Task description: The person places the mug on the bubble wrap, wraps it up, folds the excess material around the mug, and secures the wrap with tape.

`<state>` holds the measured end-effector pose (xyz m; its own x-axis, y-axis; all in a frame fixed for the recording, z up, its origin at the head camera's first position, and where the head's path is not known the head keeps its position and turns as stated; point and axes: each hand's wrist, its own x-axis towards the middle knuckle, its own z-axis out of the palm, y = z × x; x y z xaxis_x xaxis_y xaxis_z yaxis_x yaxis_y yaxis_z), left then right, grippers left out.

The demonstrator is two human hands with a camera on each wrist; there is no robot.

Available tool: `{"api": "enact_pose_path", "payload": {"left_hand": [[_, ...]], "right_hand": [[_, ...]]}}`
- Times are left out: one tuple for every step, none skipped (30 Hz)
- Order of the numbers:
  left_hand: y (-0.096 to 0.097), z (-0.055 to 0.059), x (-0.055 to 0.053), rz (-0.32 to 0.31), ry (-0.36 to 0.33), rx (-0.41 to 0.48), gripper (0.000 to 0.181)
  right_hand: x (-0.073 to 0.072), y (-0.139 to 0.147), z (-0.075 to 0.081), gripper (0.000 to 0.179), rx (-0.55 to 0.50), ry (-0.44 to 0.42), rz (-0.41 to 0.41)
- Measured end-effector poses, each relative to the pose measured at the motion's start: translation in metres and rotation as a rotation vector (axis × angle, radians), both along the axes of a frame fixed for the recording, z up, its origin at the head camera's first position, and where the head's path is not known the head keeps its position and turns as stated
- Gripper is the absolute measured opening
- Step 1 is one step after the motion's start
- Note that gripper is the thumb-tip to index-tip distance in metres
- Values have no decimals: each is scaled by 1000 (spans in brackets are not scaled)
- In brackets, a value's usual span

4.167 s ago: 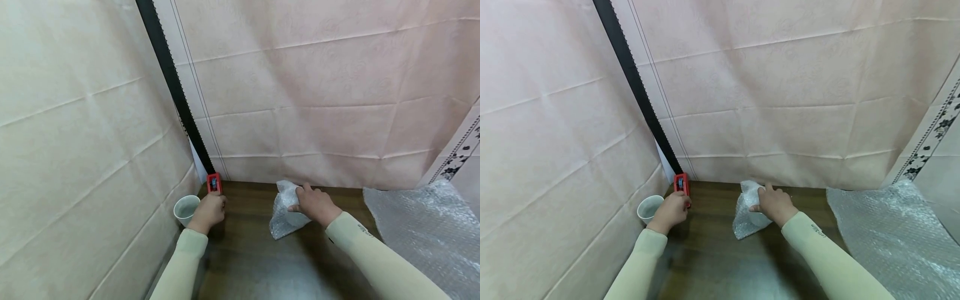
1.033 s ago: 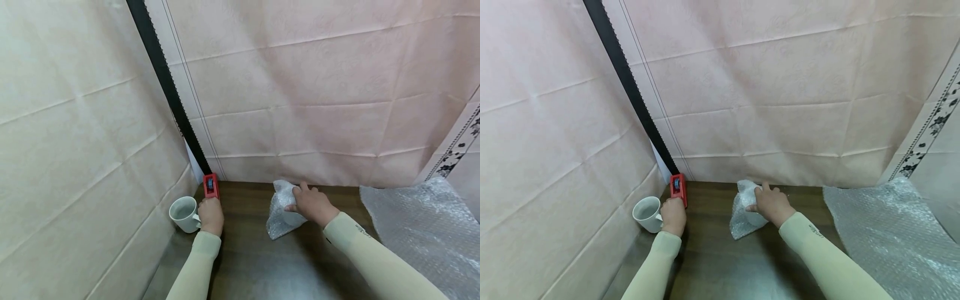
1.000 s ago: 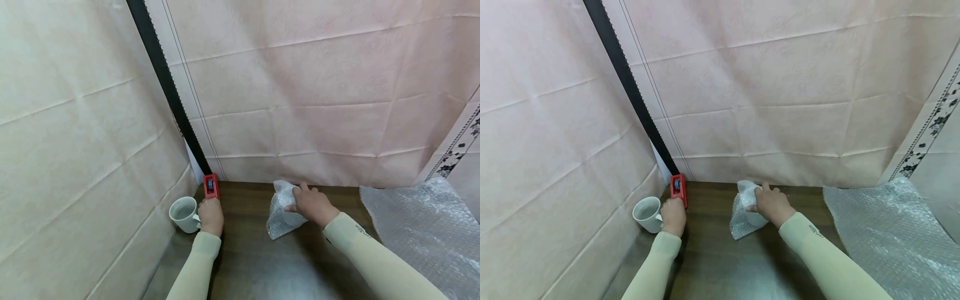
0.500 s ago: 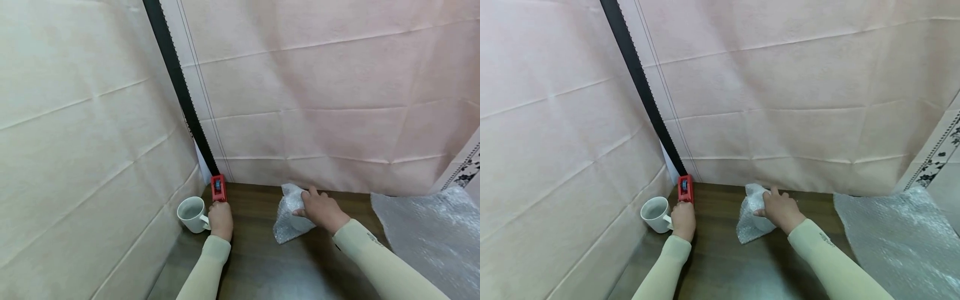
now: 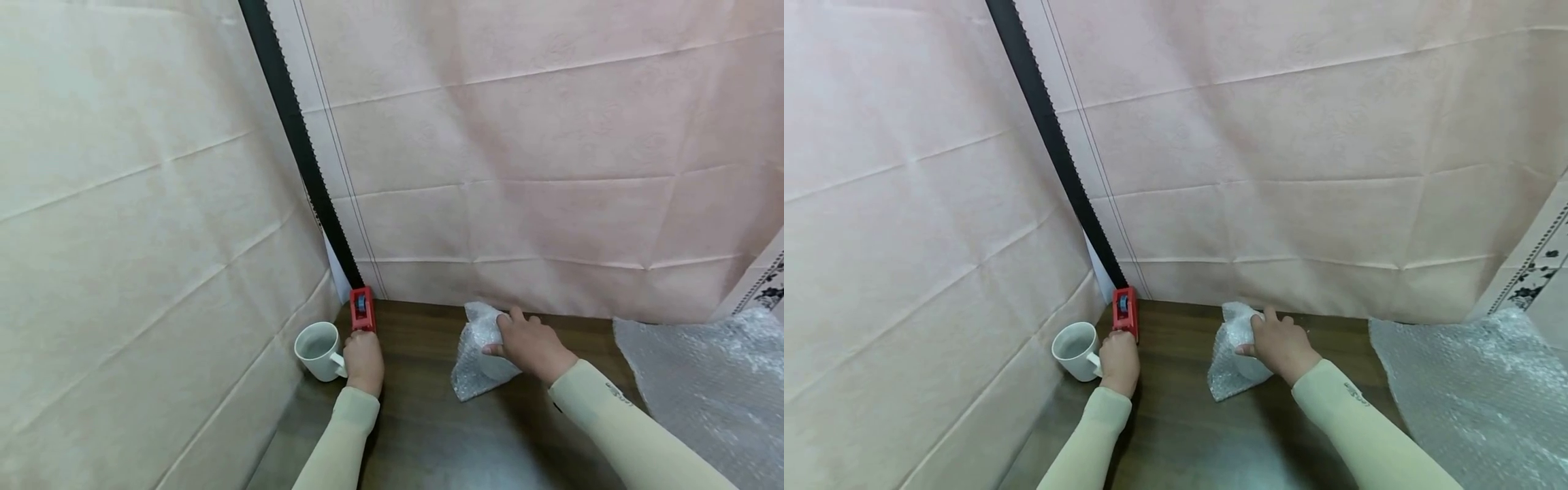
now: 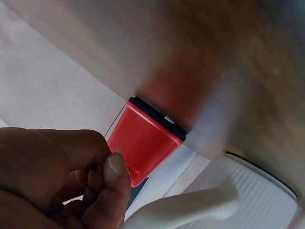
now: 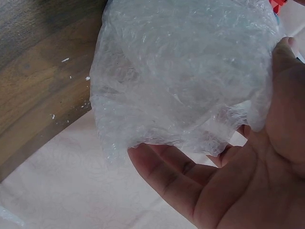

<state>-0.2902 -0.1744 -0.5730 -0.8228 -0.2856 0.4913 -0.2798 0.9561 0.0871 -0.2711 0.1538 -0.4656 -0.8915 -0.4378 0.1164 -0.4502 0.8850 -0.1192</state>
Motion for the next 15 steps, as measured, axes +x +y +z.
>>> {"api": "enact_pose_path", "payload": {"left_hand": [[-1,1,-1,-5,-6,3,15],[-2,2,-1,-10,-2,8,15],[-2,3,-2,-15,-4,13,15],[-3,4,-3,-20,-9,15,15],[-4,5,-3,-25,-14,16,15],[-4,6,-3,-29,-19,17,15],[-4,7,-3,-33,-26,19,15],[-4,9,-3,-39,-31,21,14],[-5,10,-3,-45,-38,19,14],[-4,12,-3,-50,-41,18,13],[-4,13,-3,-54,-42,18,13],[-4,14,-3,-58,-44,17,12],[-3,15,-2,-62,-46,15,12],[-3,16,-2,-65,-47,12,11],[-2,16,-2,-67,-50,9,11]], "right_hand": [[0,0,-1,56,0,5,0],[-1,0,-1,56,0,10,-1],[-1,0,0,55,-2,13,-1],[-1,0,0,56,-1,19,1],[-2,-1,-1,56,1,21,3],[-2,-1,0,56,2,17,3],[-2,-1,0,56,5,13,1],[-3,-1,0,56,8,5,-2],[-3,-2,0,57,11,-4,-6],[-4,-2,0,58,15,-13,-9],[-4,-2,0,59,16,-25,-15],[-4,-2,0,60,17,-36,-22],[-5,-2,-1,60,18,-44,-26],[-5,-2,-1,61,19,-51,-29],[-6,-1,-1,61,21,-56,-31]]}}
